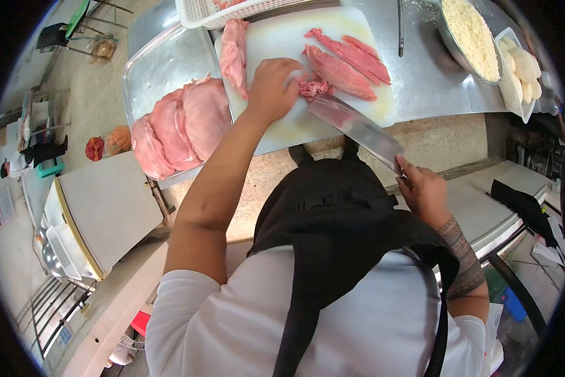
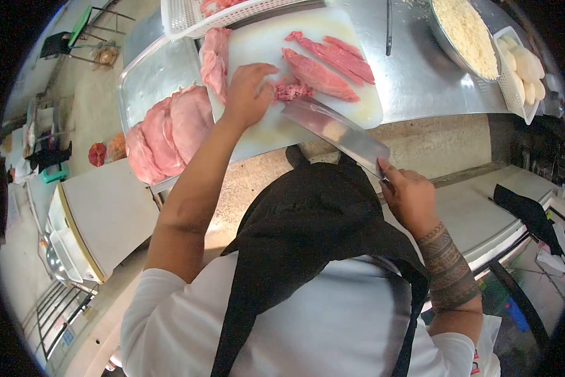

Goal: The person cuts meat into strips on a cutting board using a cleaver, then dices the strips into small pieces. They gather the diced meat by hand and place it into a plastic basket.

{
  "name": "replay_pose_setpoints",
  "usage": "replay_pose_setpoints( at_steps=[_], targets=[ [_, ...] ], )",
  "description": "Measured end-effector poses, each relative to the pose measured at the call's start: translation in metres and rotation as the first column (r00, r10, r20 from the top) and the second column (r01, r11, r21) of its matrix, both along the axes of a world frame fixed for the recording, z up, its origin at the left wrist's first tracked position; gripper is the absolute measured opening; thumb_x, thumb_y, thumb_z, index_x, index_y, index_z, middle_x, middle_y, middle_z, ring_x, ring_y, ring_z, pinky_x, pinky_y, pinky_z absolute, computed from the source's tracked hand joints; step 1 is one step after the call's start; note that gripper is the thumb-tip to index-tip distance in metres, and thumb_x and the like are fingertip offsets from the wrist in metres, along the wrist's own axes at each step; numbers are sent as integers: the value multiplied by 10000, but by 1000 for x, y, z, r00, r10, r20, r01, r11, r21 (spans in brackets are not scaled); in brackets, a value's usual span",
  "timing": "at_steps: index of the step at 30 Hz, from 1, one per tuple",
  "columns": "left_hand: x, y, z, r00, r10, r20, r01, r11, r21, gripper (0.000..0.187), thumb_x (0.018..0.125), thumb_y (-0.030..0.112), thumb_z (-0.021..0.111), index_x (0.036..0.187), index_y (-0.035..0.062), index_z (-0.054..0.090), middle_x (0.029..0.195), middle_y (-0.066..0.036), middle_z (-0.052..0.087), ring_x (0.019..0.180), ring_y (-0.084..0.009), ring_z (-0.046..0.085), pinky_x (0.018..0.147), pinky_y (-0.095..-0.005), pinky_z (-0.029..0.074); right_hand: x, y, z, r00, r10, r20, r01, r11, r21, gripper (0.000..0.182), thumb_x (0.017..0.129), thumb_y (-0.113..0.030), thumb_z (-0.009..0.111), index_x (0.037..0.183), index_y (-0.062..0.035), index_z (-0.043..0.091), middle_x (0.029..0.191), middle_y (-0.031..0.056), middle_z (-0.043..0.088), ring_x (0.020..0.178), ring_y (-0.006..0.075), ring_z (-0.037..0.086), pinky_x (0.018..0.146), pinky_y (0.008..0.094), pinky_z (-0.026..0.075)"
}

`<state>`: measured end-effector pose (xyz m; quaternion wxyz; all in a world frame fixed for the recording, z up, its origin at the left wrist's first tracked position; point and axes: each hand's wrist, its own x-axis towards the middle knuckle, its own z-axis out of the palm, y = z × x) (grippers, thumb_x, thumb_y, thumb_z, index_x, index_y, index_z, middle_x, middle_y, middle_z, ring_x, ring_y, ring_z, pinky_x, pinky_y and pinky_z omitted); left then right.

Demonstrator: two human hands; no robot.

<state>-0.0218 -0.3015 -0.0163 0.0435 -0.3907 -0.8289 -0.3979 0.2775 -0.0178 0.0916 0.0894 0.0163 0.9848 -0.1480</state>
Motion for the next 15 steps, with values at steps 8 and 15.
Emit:
replay_pose_setpoints(
  at_steps=[8,15],
  targets=[
    [49,14,27,967,-201,-156,162,959,-233,387,1017,391,629,1240,95,742,1343,-158,690,1312,-400,577,1162,-527,393,2,11,22,998,59,4,-59,998,8,556,878,-167,806,1410,-141,648,842,115,701,776,336,693,708,455,560],
    [14,20,-10,984,-106,144,123,986,-116,390,1001,378,655,1172,37,733,1245,-184,703,1191,-412,616,1053,-503,466,20,30,13,995,-94,37,97,991,-91,549,886,-124,794,1416,-140,650,952,160,754,832,360,734,734,465,583]
  ],
)
